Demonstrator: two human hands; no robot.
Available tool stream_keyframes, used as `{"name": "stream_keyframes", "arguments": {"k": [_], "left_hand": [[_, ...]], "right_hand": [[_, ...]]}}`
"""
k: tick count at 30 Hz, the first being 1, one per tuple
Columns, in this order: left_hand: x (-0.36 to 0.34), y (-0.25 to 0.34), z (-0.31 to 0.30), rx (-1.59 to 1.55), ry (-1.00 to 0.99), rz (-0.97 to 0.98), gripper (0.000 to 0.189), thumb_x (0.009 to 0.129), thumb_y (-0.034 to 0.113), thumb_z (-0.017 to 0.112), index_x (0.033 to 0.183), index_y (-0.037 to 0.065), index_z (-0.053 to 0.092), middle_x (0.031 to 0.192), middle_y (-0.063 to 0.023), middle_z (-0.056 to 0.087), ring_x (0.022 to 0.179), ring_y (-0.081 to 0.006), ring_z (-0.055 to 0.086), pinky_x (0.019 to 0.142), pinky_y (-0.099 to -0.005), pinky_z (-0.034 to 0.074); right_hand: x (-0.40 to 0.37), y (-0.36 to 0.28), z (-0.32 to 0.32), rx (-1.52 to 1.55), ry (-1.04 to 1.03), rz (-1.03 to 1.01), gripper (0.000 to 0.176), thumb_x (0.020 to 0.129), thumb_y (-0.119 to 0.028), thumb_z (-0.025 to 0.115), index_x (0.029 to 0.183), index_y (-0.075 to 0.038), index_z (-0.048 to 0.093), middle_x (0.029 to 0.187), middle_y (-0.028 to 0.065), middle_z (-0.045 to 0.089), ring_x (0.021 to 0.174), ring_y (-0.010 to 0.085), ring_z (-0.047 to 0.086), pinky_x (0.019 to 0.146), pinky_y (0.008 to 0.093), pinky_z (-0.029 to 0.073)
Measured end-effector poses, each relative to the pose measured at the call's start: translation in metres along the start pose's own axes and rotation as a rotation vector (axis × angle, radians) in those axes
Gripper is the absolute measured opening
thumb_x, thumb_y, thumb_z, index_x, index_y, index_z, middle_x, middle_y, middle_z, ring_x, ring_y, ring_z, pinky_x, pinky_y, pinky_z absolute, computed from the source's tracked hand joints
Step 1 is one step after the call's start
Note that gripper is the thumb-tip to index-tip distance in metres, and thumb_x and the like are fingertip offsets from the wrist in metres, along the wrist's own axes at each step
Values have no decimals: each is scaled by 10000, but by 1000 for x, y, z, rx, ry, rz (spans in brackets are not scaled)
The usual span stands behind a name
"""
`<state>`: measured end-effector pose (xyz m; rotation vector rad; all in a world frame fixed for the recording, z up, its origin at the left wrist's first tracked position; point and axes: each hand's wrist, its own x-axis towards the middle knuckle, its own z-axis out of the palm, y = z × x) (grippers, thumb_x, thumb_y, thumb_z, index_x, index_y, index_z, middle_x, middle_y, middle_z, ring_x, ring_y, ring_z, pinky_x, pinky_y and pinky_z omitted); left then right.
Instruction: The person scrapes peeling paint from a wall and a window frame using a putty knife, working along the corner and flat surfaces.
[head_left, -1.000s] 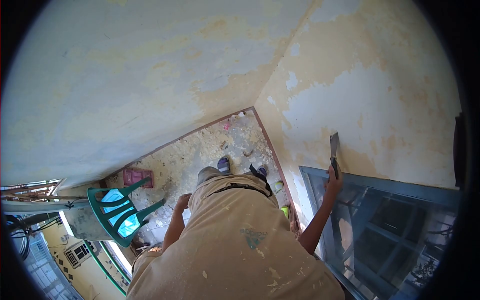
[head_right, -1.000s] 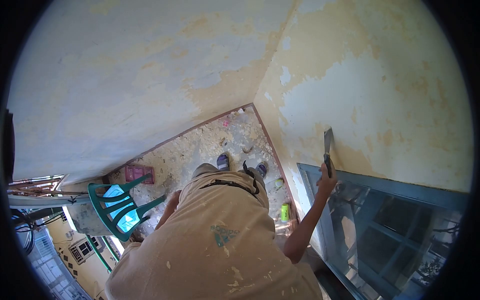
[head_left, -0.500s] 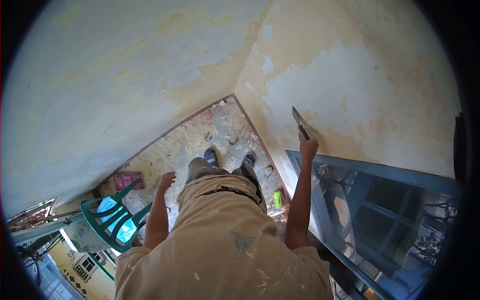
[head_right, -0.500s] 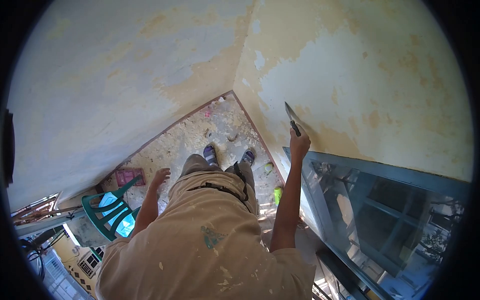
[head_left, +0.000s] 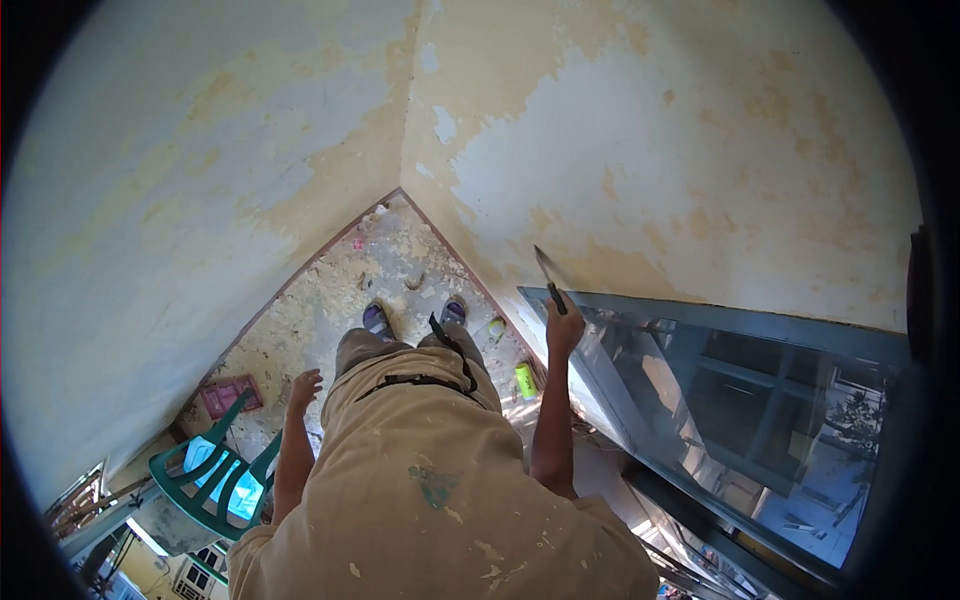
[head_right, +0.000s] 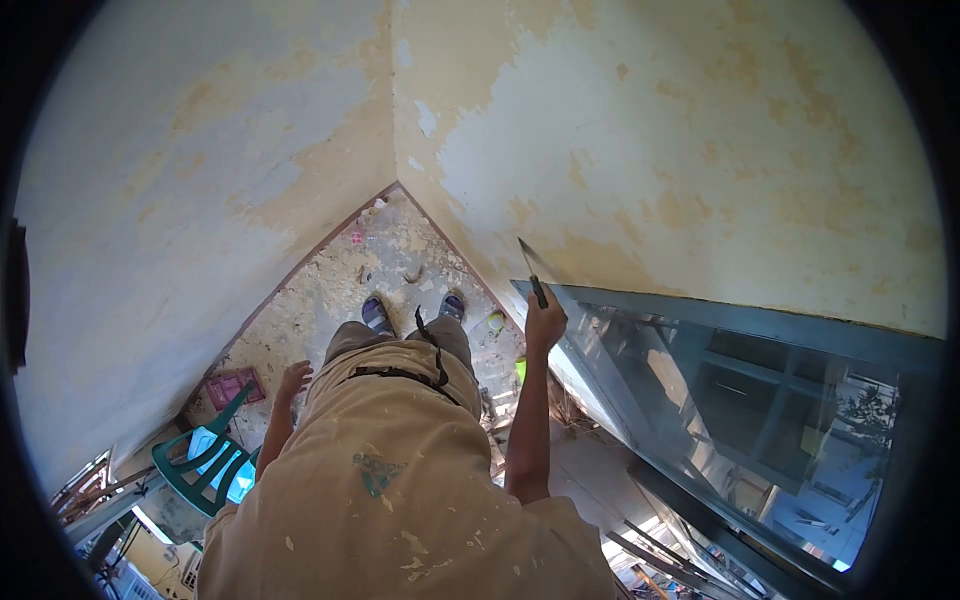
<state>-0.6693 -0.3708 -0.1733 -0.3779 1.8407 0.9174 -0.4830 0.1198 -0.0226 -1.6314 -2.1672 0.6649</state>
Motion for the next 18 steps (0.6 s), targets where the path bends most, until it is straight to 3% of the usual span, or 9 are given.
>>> {"name": "stream_keyframes", "arguments": {"k": [3, 5, 9, 12, 15, 17, 18], "left_hand": [[4, 0, 1, 32, -14, -29, 428, 803, 270, 499, 1197, 106, 537, 983, -50, 630, 832, -184, 603, 641, -334, 451], [10, 3, -1, 72, -22, -21, 435, 804, 280, 495, 1201, 105, 535, 988, -63, 631, 844, -203, 610, 649, -350, 456], [32, 17, -15, 111, -30, 20, 436, 815, 287, 489, 1207, 100, 527, 988, -74, 631, 864, -226, 624, 631, -362, 469], [44, 42, -13, 120, -25, 76, 435, 818, 275, 493, 1216, 100, 518, 980, -67, 629, 832, -217, 627, 605, -326, 465], [50, 72, -6, 149, -58, 103, 425, 820, 272, 492, 1206, 99, 527, 967, -65, 626, 832, -208, 624, 590, -312, 458], [58, 93, 1, 185, -93, 121, 405, 818, 259, 497, 1188, 102, 543, 950, -64, 625, 819, -202, 625, 577, -310, 453], [62, 100, 6, 192, -105, 122, 401, 817, 258, 498, 1184, 103, 546, 947, -64, 625, 812, -201, 624, 574, -309, 451]], "right_hand": [[9, -18, 29, -43, -52, 59, 310, 743, -239, 641, 1031, -124, 648, 898, 151, 645, 839, 341, 613, 733, 363, 476], [5, -16, 17, 11, -34, 71, 318, 742, -223, 642, 1035, -99, 647, 904, 153, 649, 827, 296, 630, 735, 344, 479], [-25, 14, -54, 383, 56, 131, 336, 741, -119, 667, 1049, 11, 626, 886, 114, 672, 767, 158, 621, 725, 275, 475], [-44, 18, -115, 447, 137, 155, 311, 764, -43, 646, 1059, 47, 611, 935, 109, 657, 825, 141, 602, 758, 259, 480], [-38, 11, -106, 548, 126, 180, 320, 754, -82, 669, 1037, 57, 619, 867, 72, 651, 773, 112, 580, 701, 237, 464], [-24, 8, -63, 572, 96, 145, 326, 764, -108, 678, 1044, 46, 614, 876, 64, 647, 764, 112, 578, 692, 240, 465], [-17, 9, -41, 446, 90, 81, 321, 775, -149, 671, 1046, 15, 622, 907, 126, 659, 792, 124, 598, 721, 272, 471]]}}
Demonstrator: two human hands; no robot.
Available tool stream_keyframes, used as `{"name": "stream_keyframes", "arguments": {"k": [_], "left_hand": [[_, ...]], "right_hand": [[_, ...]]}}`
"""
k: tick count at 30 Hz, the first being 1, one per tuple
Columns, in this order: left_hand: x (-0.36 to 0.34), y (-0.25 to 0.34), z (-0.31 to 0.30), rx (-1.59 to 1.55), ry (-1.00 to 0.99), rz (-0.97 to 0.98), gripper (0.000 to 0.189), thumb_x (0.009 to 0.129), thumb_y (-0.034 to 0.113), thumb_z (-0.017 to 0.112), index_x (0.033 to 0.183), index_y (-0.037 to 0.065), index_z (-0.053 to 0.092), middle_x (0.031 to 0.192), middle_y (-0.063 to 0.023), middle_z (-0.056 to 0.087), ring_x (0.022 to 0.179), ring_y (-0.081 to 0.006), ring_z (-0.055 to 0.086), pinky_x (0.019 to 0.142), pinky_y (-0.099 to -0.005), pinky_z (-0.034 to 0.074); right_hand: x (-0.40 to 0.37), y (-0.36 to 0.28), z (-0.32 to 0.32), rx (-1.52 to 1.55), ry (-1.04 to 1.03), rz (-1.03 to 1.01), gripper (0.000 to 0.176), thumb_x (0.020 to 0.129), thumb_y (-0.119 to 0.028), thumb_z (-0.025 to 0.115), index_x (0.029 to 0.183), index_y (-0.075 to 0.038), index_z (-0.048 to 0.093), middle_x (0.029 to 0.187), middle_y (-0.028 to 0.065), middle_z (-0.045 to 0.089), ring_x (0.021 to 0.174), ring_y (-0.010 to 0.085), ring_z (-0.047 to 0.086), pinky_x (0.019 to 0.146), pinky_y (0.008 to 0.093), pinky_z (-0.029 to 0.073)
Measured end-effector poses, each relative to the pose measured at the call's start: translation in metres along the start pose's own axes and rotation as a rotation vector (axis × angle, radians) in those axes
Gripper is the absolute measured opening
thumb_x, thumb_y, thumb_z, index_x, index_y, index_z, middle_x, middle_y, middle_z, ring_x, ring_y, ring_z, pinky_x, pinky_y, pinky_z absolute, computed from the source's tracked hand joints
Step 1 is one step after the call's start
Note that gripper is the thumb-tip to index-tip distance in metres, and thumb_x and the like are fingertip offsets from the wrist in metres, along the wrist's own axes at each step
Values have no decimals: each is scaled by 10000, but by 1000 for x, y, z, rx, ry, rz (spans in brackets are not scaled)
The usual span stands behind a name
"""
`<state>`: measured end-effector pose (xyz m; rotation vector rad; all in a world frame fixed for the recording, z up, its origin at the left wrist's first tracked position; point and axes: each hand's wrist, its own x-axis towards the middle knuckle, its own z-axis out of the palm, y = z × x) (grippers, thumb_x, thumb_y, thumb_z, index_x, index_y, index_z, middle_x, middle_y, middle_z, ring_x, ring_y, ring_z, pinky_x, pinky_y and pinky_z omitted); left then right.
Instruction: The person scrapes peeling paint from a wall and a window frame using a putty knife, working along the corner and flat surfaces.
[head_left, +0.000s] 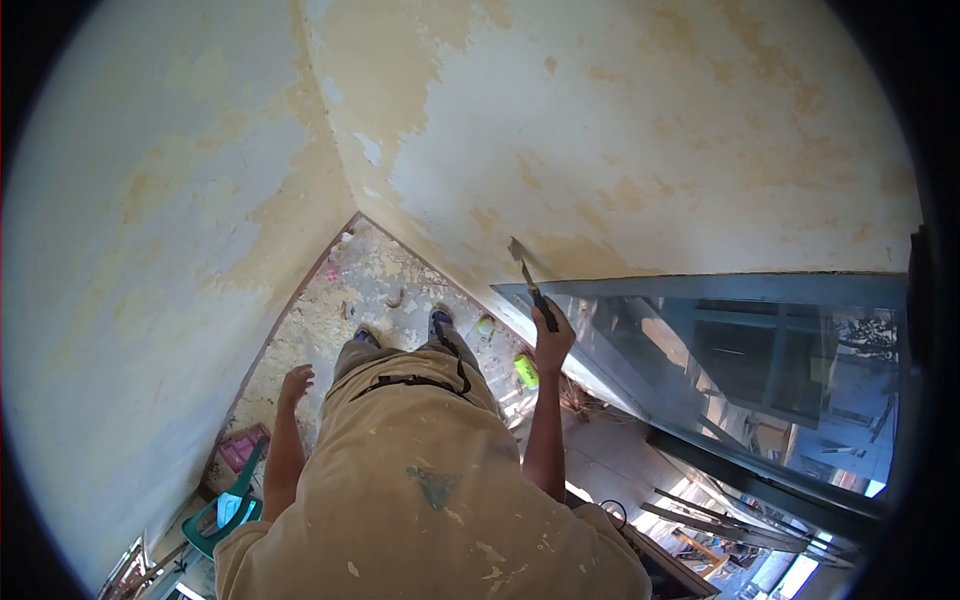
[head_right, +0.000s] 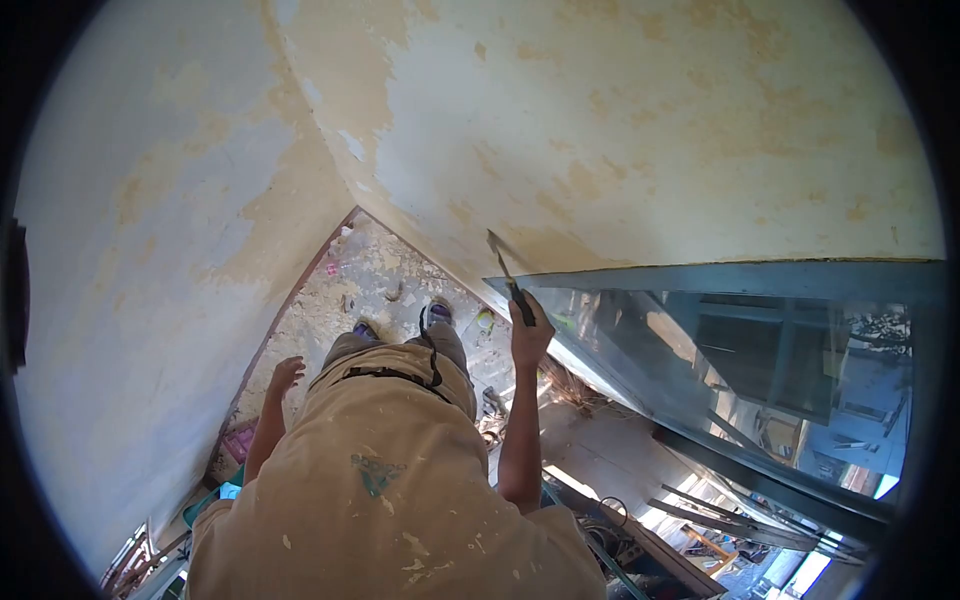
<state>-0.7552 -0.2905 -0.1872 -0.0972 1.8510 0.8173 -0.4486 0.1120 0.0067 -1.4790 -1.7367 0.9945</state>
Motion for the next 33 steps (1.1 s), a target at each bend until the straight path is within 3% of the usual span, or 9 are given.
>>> {"name": "stream_keyframes", "arguments": {"k": [4, 5, 7, 10, 13, 20, 25, 27, 33], "left_hand": [[21, 26, 1, 112, -127, 15, 410, 840, 321, 496, 1211, 149, 524, 1089, -69, 596, 928, -232, 584, 767, -411, 434], [25, 35, -1, 111, -99, 34, 401, 832, 294, 502, 1199, 135, 535, 1048, -69, 607, 887, -219, 593, 711, -373, 438], [19, 52, 7, 98, -42, 67, 383, 817, 238, 513, 1175, 107, 556, 966, -70, 628, 804, -194, 610, 600, -297, 444], [12, 83, 15, 107, -53, 55, 386, 819, 250, 514, 1175, 109, 558, 986, -70, 627, 815, -189, 608, 638, -307, 445], [7, 135, 46, 112, -111, 296, 399, 830, 300, 515, 1171, 100, 563, 1004, -66, 622, 854, -184, 600, 671, -313, 446], [-32, 293, 202, 475, -698, 642, 499, 874, 413, 510, 1205, 40, 528, 1096, -112, 600, 952, -203, 580, 778, -303, 452], [-29, 314, 309, 518, -837, 945, 439, 866, 402, 536, 1026, 0, 611, 966, -165, 637, 909, -248, 604, 794, -341, 452], [-29, 307, 340, 422, -745, 962, 352, 852, 336, 561, 876, -7, 635, 780, -149, 649, 738, -231, 635, 684, -341, 474], [-13, 297, 344, 672, -555, 1064, 308, 837, 311, 584, 819, 9, 640, 699, -145, 621, 658, -261, 616, 621, -361, 459]], "right_hand": [[-4, 8, 13, -523, 136, -135, 283, 816, -260, 628, 970, -23, 610, 871, 132, 637, 798, 324, 604, 713, 370, 470], [-9, 26, 6, -570, 197, -157, 287, 825, -284, 615, 953, -27, 600, 868, 131, 629, 805, 361, 588, 704, 394, 467], [-23, 67, 2, -484, 251, -131, 291, 839, -294, 601, 941, -22, 579, 855, 149, 607, 782, 349, 581, 680, 410, 455], [-38, 93, 19, -309, 288, -64, 308, 849, -284, 589, 945, 8, 556, 857, 174, 580, 787, 367, 554, 684, 440, 429], [-35, 73, 50, -202, 274, -76, 271, 864, -241, 574, 968, 7, 546, 867, 171, 566, 819, 351, 534, 714, 422, 415], [-29, 126, 66, -13, 208, 46, 317, 913, -248, 484, 1063, 30, 502, 913, 194, 544, 839, 373, 501, 773, 428, 387], [-40, 98, 68, 377, 84, 229, 304, 948, -247, 400, 1133, -15, 466, 952, 95, 532, 826, 161, 508, 703, 293, 439], [-34, 91, 65, 325, 76, 158, 309, 950, -247, 394, 1147, -18, 457, 935, 91, 525, 810, 156, 497, 698, 292, 426], [-18, 133, 71, 189, -255, 211, 321, 940, -260, 428, 1073, 30, 465, 841, 135, 552, 761, 192, 545, 689, 324, 448]]}}
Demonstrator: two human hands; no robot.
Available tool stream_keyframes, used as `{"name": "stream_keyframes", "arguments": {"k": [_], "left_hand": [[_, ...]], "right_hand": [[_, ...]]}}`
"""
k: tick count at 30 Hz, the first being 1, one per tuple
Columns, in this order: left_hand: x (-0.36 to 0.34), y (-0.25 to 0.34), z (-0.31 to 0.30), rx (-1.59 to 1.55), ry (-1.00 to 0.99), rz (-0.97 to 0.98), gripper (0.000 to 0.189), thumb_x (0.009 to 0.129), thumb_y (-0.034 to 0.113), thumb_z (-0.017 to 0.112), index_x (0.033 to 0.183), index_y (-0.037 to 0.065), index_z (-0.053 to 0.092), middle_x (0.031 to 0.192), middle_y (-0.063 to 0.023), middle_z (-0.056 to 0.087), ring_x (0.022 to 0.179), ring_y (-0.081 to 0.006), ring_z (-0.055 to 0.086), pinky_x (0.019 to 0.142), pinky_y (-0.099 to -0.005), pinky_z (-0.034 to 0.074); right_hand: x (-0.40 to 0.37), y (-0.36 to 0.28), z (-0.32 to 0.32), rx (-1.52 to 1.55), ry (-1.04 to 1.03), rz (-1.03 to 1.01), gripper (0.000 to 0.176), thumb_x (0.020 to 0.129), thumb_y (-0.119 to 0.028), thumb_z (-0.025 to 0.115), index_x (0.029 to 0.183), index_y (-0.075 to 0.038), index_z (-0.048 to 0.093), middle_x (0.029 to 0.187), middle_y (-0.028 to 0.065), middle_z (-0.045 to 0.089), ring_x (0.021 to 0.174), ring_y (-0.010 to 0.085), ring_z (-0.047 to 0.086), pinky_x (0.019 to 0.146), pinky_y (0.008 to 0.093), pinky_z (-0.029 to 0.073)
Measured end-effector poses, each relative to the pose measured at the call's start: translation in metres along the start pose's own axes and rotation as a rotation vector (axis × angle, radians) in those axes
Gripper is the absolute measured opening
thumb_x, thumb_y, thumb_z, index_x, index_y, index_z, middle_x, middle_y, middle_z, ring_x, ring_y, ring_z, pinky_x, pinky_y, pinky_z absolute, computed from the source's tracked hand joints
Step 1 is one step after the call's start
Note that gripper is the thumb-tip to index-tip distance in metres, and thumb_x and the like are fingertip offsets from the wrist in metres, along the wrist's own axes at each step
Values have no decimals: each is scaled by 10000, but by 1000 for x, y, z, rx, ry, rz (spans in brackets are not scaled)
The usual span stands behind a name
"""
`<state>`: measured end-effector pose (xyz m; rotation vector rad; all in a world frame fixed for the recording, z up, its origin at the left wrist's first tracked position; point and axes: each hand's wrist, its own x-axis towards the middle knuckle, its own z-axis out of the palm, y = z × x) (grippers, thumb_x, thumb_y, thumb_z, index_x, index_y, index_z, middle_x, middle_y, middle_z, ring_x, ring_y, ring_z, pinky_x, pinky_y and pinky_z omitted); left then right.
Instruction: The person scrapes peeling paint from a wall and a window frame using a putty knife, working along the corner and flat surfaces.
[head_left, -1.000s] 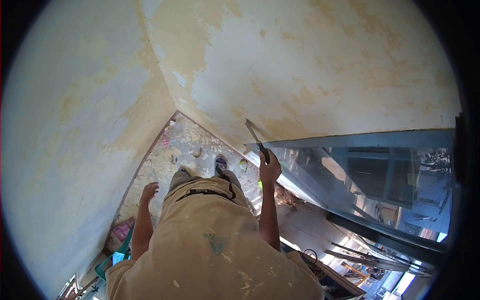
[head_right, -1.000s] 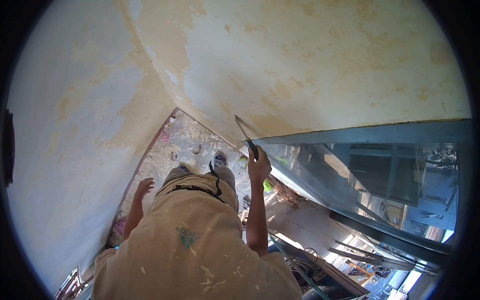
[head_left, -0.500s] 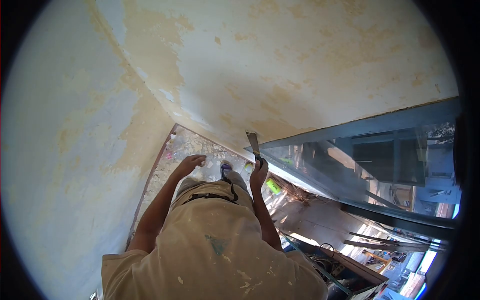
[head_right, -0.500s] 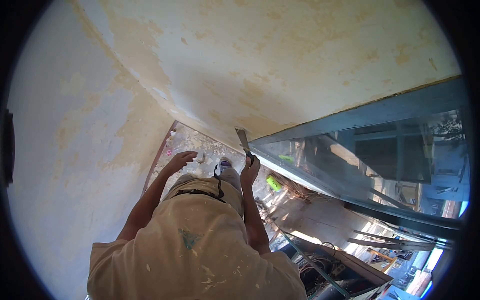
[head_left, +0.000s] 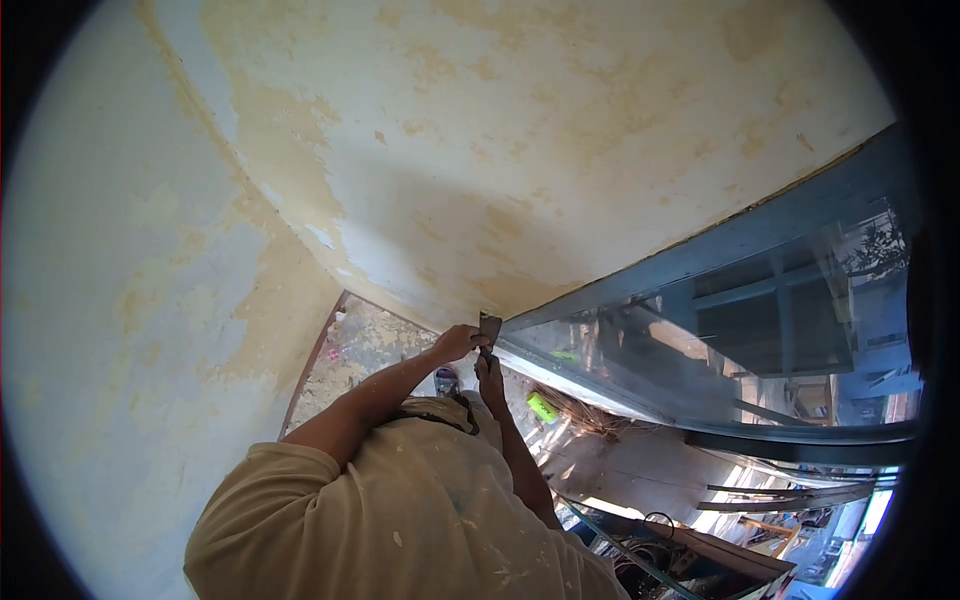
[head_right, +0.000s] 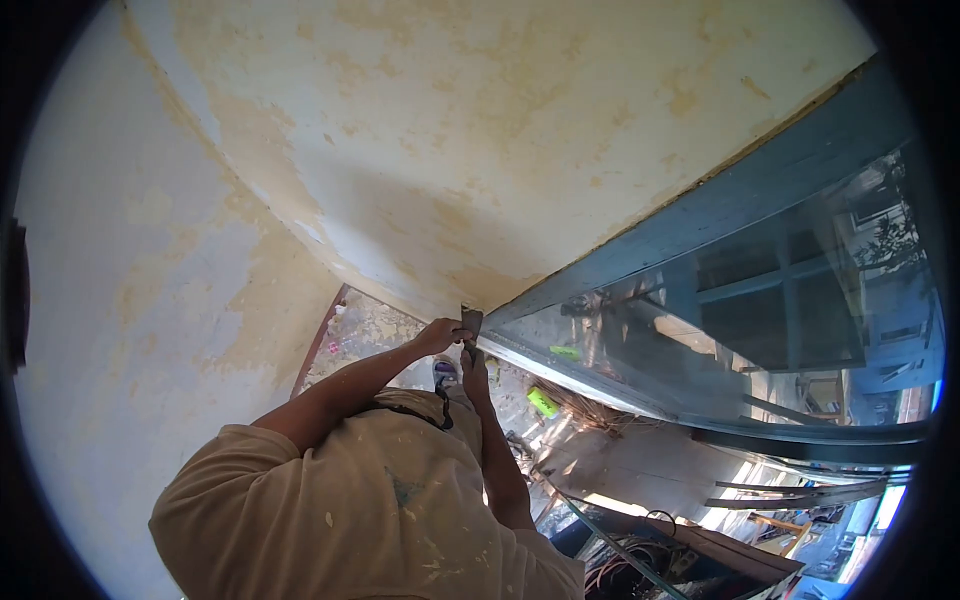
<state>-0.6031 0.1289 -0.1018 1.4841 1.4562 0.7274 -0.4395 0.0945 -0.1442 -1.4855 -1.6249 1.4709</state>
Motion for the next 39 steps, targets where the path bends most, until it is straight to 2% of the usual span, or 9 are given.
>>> {"name": "stream_keyframes", "arguments": {"k": [2, 8, 12, 19, 22, 23, 30, 33, 39], "left_hand": [[4, 7, -9, 8, 73, 66, 285, 819, 293, 598, 818, 10, 640, 672, -169, 600, 644, -317, 593, 596, -382, 442], [6, 14, -14, 61, 212, 117, 219, 808, 237, 561, 811, 25, 616, 751, -189, 615, 724, -364, 596, 641, -415, 462], [0, 16, -26, 81, 96, 62, 221, 802, 213, 556, 829, 0, 609, 753, -183, 616, 714, -347, 604, 628, -408, 462], [-32, 123, -67, -102, 261, 218, 210, 806, 190, 567, 820, -17, 598, 663, -164, 583, 631, -289, 591, 582, -339, 448], [-24, 67, -43, -141, 123, 86, 227, 813, 204, 578, 809, -21, 603, 658, -165, 581, 605, -278, 576, 569, -344, 437], [-27, 63, -39, -165, 81, 24, 235, 823, 200, 607, 812, -34, 596, 627, -125, 561, 556, -153, 501, 535, -296, 405], [-20, 151, -70, -190, 304, 283, 256, 827, 194, 604, 752, -46, 560, 604, -123, 533, 542, -143, 467, 520, -302, 386], [-25, 153, -69, -98, 215, 167, 243, 826, 212, 602, 765, -22, 581, 634, -163, 555, 565, -250, 542, 542, -339, 411], [-27, 140, -54, -71, 174, 135, 238, 826, 207, 605, 759, -20, 586, 614, -144, 561, 533, -213, 543, 511, -311, 412]], "right_hand": [[11, -6, 4, 168, 9, 26, 255, 940, -275, 426, 989, -29, 473, 736, 12, 472, 661, 90, 440, 542, 259, 384], [25, -25, 9, 309, 47, 78, 267, 928, -309, 446, 1040, -68, 482, 734, -15, 464, 678, 84, 455, 561, 223, 410], [25, -11, 19, 150, -2, 34, 311, 930, -303, 397, 1032, -28, 502, 865, 114, 568, 799, 190, 549, 738, 316, 428], [-9, -124, -17, 223, 32, -95, 213, 912, -188, 433, 996, -5, 505, 742, 48, 531, 656, 103, 467, 606, 260, 398], [-10, -78, -3, 184, 32, -130, 215, 902, -177, 441, 1007, -2, 507, 772, 53, 554, 674, 124, 508, 620, 270, 419], [-7, -60, 2, 171, 36, -149, 215, 898, -172, 444, 1009, 1, 508, 786, 55, 564, 682, 134, 525, 627, 273, 427], [-15, -124, -22, 4, 217, -349, 259, 837, -48, 434, 1083, 21, 476, 953, 179, 586, 862, 284, 569, 762, 351, 440], [-6, -113, -21, 260, 203, -243, 244, 874, -93, 417, 1089, 6, 475, 962, 191, 575, 879, 299, 565, 774, 357, 433], [-28, -128, -20, 380, 166, -84, 278, 937, -286, 433, 964, -20, 510, 712, 29, 531, 624, 92, 457, 574, 260, 388]]}}
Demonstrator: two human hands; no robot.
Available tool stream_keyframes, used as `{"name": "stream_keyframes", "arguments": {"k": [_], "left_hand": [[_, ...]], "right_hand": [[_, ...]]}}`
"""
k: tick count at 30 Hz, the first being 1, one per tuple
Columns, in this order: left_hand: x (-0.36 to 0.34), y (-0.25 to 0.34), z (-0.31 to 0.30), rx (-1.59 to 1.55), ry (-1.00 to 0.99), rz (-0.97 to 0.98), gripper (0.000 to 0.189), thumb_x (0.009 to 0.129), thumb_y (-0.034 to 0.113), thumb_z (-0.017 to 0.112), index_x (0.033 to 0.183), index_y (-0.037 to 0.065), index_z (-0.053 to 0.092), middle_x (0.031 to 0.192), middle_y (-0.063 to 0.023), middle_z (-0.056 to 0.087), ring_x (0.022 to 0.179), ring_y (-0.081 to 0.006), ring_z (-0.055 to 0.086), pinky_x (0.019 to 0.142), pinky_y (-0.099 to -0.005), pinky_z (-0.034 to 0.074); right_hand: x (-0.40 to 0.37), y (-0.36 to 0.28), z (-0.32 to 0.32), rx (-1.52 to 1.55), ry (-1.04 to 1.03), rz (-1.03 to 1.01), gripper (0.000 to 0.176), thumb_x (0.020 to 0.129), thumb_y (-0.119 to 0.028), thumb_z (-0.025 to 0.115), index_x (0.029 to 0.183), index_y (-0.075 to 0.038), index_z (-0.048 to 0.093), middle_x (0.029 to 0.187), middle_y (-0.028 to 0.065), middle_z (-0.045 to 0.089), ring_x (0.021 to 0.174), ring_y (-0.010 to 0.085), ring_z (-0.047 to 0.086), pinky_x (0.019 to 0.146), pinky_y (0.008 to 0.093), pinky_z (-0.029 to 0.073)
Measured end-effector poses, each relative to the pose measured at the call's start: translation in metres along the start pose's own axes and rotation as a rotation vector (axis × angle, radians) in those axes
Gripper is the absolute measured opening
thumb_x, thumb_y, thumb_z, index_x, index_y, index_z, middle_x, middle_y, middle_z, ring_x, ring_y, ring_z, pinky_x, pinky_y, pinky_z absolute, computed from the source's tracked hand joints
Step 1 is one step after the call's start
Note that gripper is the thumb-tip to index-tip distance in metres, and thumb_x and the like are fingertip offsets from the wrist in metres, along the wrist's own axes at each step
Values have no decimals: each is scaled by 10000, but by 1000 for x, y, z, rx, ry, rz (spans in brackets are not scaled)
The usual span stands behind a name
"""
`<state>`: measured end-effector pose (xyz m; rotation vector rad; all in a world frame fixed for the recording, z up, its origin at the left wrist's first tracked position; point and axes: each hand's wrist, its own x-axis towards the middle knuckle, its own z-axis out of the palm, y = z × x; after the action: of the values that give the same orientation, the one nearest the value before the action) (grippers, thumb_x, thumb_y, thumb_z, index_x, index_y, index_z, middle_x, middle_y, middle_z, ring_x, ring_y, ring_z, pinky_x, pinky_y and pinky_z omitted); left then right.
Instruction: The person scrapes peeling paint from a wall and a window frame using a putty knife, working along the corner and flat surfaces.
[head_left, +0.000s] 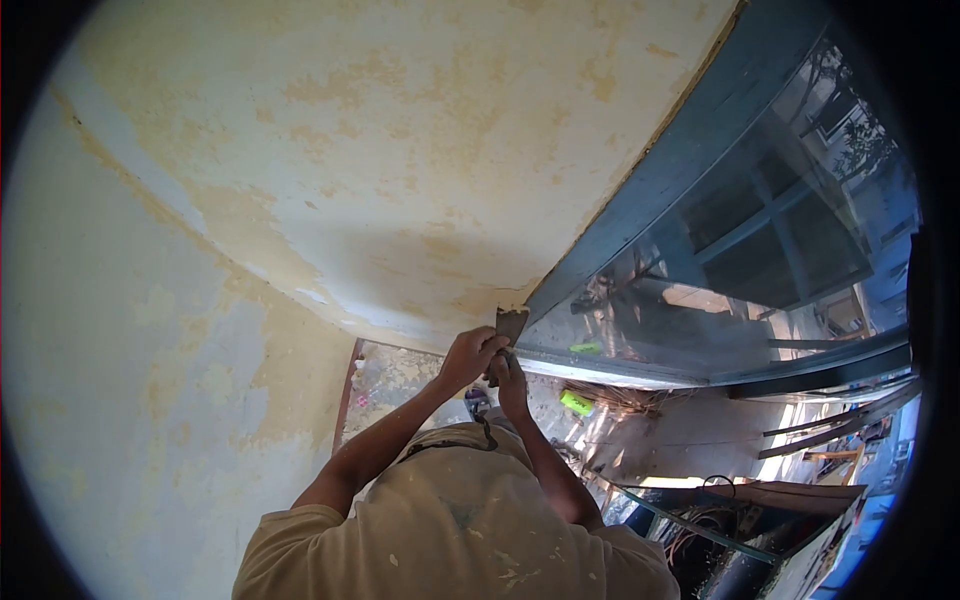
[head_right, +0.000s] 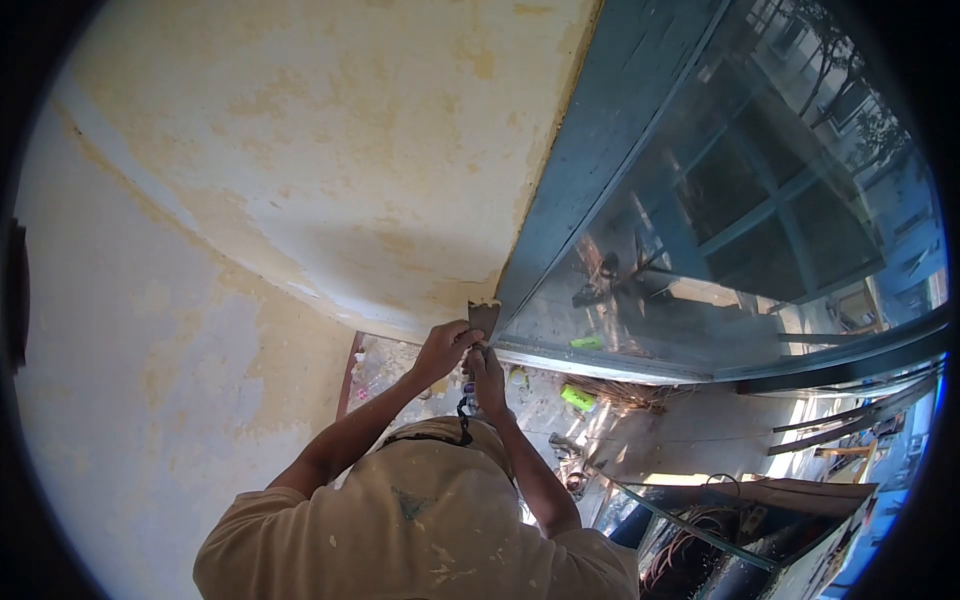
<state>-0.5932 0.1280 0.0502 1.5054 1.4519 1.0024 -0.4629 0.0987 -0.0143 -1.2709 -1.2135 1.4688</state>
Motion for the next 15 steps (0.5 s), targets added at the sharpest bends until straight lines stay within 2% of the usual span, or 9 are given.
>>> {"name": "stream_keyframes", "arguments": {"k": [2, 5, 6, 8, 9, 10, 11, 13, 15], "left_hand": [[7, 30, -10, -79, 34, -33, 230, 837, 189, 593, 761, -28, 585, 598, -120, 572, 485, -158, 522, 476, -284, 408], [10, 84, -32, -276, 35, -42, 218, 852, 171, 589, 784, -36, 595, 655, -54, 581, 578, -85, 513, 525, -253, 419], [7, 91, -35, -253, 55, 24, 216, 860, 178, 586, 852, -37, 606, 689, -53, 595, 602, -83, 527, 545, -251, 432], [4, 73, -27, -213, 70, 26, 220, 860, 182, 587, 875, -37, 603, 711, -61, 606, 610, -86, 532, 552, -251, 436], [0, 53, -18, -195, 80, 28, 224, 860, 184, 588, 887, -37, 601, 722, -65, 612, 614, -88, 535, 556, -251, 438], [-2, 17, -5, -194, 16, -93, 227, 861, 179, 583, 921, -40, 592, 762, -80, 628, 662, -104, 559, 594, -263, 458], [-8, 18, -5, -153, -37, -202, 200, 851, 130, 574, 947, -45, 586, 795, -94, 637, 728, -126, 585, 647, -280, 477], [-14, -71, 30, -120, 19, -3, 190, 823, 102, 550, 935, -51, 564, 724, -137, 618, 595, -149, 584, 534, -290, 450], [-6, -52, 26, -194, 31, 13, 176, 811, 76, 540, 926, -54, 562, 709, -126, 611, 585, -152, 579, 528, -292, 448]], "right_hand": [[2, -49, 2, -48, 43, -113, 281, 935, -296, 443, 933, -23, 507, 704, 16, 526, 619, 79, 447, 562, 248, 379], [4, -102, 7, 93, -9, -197, 289, 928, -307, 462, 938, -20, 498, 719, 13, 526, 622, 81, 456, 563, 240, 377], [2, -101, 9, 130, -19, -184, 288, 928, -306, 462, 945, -21, 496, 722, 12, 525, 621, 79, 458, 561, 238, 378], [-5, -93, 12, 206, -41, -165, 286, 928, -304, 463, 960, -21, 492, 727, 9, 522, 619, 75, 460, 559, 233, 380], [-1, -62, 8, 211, -73, -145, 288, 929, -297, 460, 1014, -24, 496, 731, 11, 522, 618, 72, 474, 558, 226, 391], [-1, -35, 7, 159, -40, -47, 291, 931, -294, 455, 1038, -28, 498, 727, 12, 522, 619, 71, 482, 557, 226, 397], [-4, -13, 5, 106, -9, 50, 295, 932, -292, 450, 1063, -31, 501, 724, 13, 521, 619, 70, 489, 557, 226, 402], [-13, 14, 0, 87, -56, 187, 308, 934, -288, 443, 1090, -28, 497, 725, 17, 527, 622, 76, 504, 554, 230, 409], [-7, 16, -1, 125, -28, 100, 288, 930, -265, 445, 1077, -23, 496, 723, 18, 529, 620, 81, 497, 555, 236, 409]]}}
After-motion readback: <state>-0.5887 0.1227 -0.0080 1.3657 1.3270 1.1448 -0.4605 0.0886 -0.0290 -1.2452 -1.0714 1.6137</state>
